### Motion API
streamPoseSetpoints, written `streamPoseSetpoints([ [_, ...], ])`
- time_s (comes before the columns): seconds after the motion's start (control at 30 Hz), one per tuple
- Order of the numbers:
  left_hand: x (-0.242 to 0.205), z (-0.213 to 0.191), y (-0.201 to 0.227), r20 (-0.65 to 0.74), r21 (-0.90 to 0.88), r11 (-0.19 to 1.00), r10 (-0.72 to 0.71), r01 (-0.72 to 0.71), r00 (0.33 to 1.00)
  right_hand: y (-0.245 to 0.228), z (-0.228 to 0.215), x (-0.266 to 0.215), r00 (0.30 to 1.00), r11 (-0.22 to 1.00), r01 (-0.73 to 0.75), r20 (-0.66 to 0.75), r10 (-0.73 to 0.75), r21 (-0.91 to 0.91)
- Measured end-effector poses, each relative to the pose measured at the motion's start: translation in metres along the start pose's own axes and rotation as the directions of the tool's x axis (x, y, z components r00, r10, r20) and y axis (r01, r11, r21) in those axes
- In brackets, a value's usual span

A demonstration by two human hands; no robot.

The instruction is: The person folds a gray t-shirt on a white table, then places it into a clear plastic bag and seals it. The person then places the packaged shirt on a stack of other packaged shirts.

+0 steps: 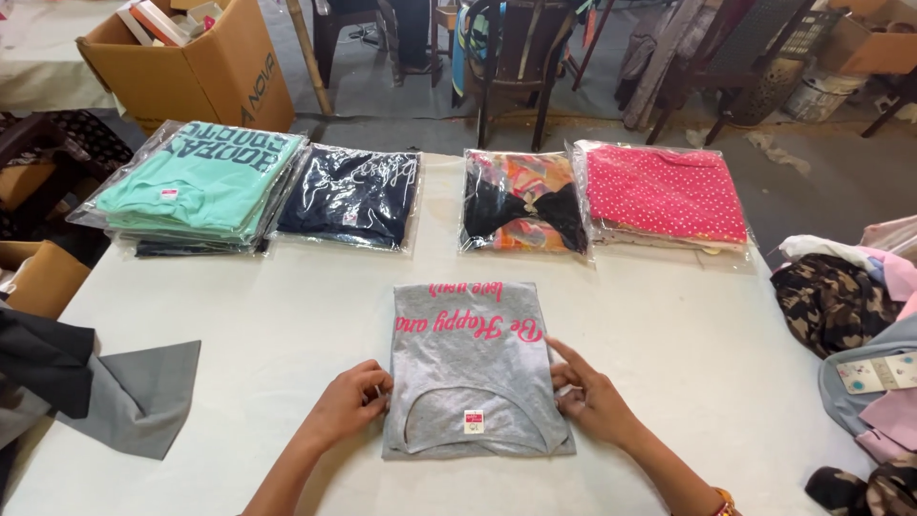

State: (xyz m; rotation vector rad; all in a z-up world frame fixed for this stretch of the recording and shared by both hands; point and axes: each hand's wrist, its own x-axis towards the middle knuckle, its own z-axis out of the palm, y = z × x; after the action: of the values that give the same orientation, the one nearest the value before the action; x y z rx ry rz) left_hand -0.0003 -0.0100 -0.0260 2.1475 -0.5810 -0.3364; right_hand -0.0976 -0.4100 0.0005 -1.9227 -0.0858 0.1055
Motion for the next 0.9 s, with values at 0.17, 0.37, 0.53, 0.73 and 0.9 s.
streamPoseSetpoints([
  [0.17, -0.003, 0.001, 0.025, -0.003, 0.051, 0.999, 0.002, -0.002, 1.000, 0.009, 0.000, -0.002, 0.992, 0.993, -0.103, 0.081, 0.098, 0.055],
  [0.37, 0.005, 0.014, 0.001, -0.001, -0.013, 0.999, 0.045, -0.045, 0.999, 0.012, 0.005, -0.005, 0.997, 0.988, 0.032, 0.076, -0.021, -0.150],
  [0.53, 0.004, 0.021, 0.007, -0.100, -0.089, 0.979, 0.174, -0.183, 0.980, 0.015, 0.004, -0.007, 0.969, 0.949, 0.240, 0.116, -0.221, -0.203],
  [0.73, 0.001, 0.018, 0.030, -0.083, 0.052, 0.983, 0.178, -0.174, 0.980, -0.019, 0.009, -0.011, 0.991, 0.965, 0.005, 0.127, 0.029, -0.261],
  [0.9, 0.003, 0.019, 0.025, -0.060, 0.068, 0.995, 0.083, -0.079, 0.995, -0.015, 0.017, -0.013, 0.996, 0.957, 0.079, 0.068, -0.062, -0.279],
])
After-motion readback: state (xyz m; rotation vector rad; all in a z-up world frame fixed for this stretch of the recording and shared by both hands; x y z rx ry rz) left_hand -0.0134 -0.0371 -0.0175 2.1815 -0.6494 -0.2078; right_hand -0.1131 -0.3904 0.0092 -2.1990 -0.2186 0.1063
